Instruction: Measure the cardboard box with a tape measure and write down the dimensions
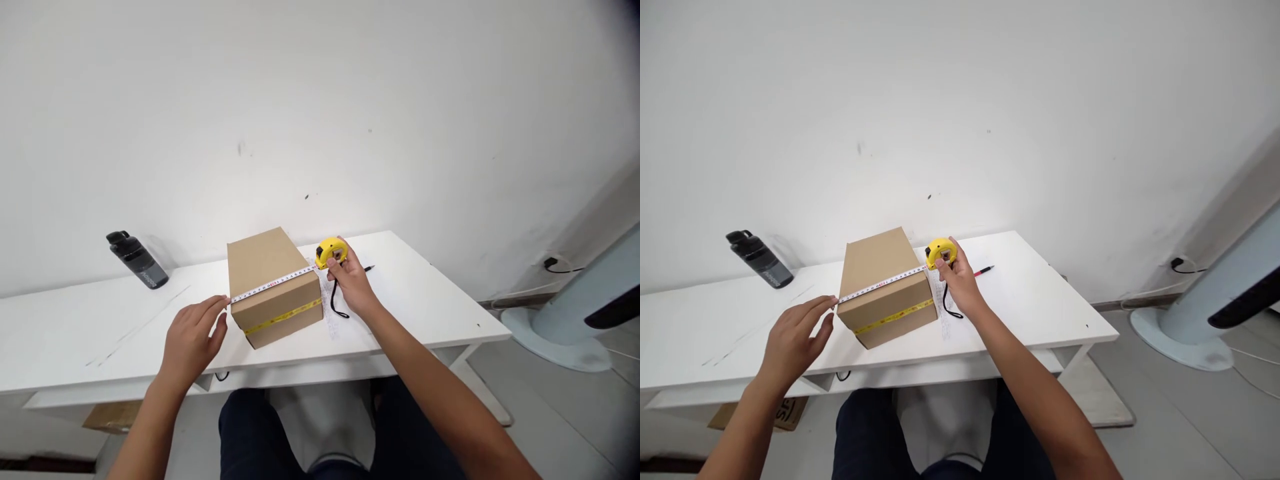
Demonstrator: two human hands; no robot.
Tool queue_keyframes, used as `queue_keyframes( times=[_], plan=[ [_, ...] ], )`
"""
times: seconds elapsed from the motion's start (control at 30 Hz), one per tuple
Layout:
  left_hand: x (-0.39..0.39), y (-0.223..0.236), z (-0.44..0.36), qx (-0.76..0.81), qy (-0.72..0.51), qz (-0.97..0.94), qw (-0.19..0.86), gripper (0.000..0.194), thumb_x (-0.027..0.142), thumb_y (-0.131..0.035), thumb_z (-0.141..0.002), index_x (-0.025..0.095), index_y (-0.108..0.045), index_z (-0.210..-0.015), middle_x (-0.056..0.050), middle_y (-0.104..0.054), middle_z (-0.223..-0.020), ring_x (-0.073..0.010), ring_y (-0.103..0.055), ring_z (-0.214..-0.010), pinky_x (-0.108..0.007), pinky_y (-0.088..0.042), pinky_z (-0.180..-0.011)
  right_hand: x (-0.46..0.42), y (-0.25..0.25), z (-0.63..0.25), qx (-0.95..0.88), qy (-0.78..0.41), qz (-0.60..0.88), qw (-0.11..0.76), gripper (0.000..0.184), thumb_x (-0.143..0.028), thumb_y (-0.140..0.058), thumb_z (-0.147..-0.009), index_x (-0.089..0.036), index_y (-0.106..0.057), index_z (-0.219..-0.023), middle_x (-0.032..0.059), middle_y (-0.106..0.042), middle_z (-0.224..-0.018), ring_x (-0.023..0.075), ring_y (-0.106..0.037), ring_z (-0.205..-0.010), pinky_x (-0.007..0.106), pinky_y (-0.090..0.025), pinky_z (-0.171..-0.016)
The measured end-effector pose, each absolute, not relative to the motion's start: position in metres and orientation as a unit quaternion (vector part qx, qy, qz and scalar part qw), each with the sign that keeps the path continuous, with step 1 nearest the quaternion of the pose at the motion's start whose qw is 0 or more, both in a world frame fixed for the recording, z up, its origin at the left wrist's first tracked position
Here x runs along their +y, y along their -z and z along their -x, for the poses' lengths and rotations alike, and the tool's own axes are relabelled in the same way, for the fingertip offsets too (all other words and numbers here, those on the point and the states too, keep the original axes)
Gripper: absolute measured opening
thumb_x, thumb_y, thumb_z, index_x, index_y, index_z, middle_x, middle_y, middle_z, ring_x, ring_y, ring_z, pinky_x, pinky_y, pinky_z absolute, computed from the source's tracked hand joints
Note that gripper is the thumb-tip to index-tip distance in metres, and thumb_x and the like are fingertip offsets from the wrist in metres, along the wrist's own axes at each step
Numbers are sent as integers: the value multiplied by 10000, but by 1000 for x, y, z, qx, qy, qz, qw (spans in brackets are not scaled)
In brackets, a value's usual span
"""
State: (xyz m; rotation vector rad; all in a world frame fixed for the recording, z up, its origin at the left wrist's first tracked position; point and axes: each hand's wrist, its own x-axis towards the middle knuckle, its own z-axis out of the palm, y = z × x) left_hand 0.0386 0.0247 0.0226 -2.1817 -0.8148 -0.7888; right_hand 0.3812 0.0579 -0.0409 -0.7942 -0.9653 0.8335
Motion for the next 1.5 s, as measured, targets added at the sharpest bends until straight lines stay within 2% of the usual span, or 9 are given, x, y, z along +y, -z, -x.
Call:
queue_keyframes(
  times=[0.13,0.3,0.57,0.83,1.1,1.27,1.5],
  plan=[
    [10,-27,-44,-355,281,840,298,329,231,-520,-991,233,-635,-1299,-73,-767,-1226,-241,-755,-1042,-360,-562,-847,60,46,-383,-443,-397,355,721,806,-585,-799,-804,-341,-489,-1507,44,-631,-1187,155,-593,-880,256,-544,-669],
    [5,-23,-53,-380,299,821,304,285,377,-596,-1003,212,-672,-1223,-78,-779,-1187,-242,-768,-956,-351,-552,-773,61,50,-383,-449,-392,349,723,767,-576,-787,-824,-341,-496,-1494,34,-638,-1135,158,-584,-865,250,-528,-643],
    [9,-18,-54,-388,311,817,291,255,316,-651,-983,198,-677,-1207,-70,-780,-1187,-209,-774,-893,-314,-538,-716,60,46,-380,-463,-396,329,722,619,-532,-785,-846,-336,-571,-1393,6,-629,-1084,130,-556,-844,214,-492,-639],
    [9,-17,-55,-398,315,815,280,246,332,-637,-990,191,-691,-1185,-73,-777,-1191,-192,-772,-831,-313,-541,-711,59,46,-380,-469,-386,336,720,551,-537,-766,-850,-307,-589,-1317,23,-652,-1130,144,-593,-869,235,-519,-657],
    [7,-18,-58,-421,325,813,236,273,386,-595,-1003,213,-716,-1175,-84,-775,-1197,-175,-764,-773,-307,-559,-720,57,45,-380,-472,-376,345,718,539,-569,-768,-837,-303,-597,-1273,14,-636,-1074,141,-570,-817,243,-509,-633],
    [7,-17,-59,-420,328,813,234,270,386,-605,-1001,203,-714,-1167,-88,-773,-1200,-174,-759,-761,-317,-555,-736,56,44,-381,-474,-373,332,725,498,-573,-780,-834,-317,-619,-1230,-11,-587,-962,125,-517,-745,233,-470,-595],
    [8,-15,-62,-430,329,812,219,261,381,-611,-1004,202,-698,-1173,-88,-758,-1237,-172,-755,-776,-324,-548,-734,56,46,-385,-469,-370,344,725,525,-593,-808,-798,-340,-623,-1219,-2,-596,-1012,130,-536,-761,246,-491,-620]
  ],
)
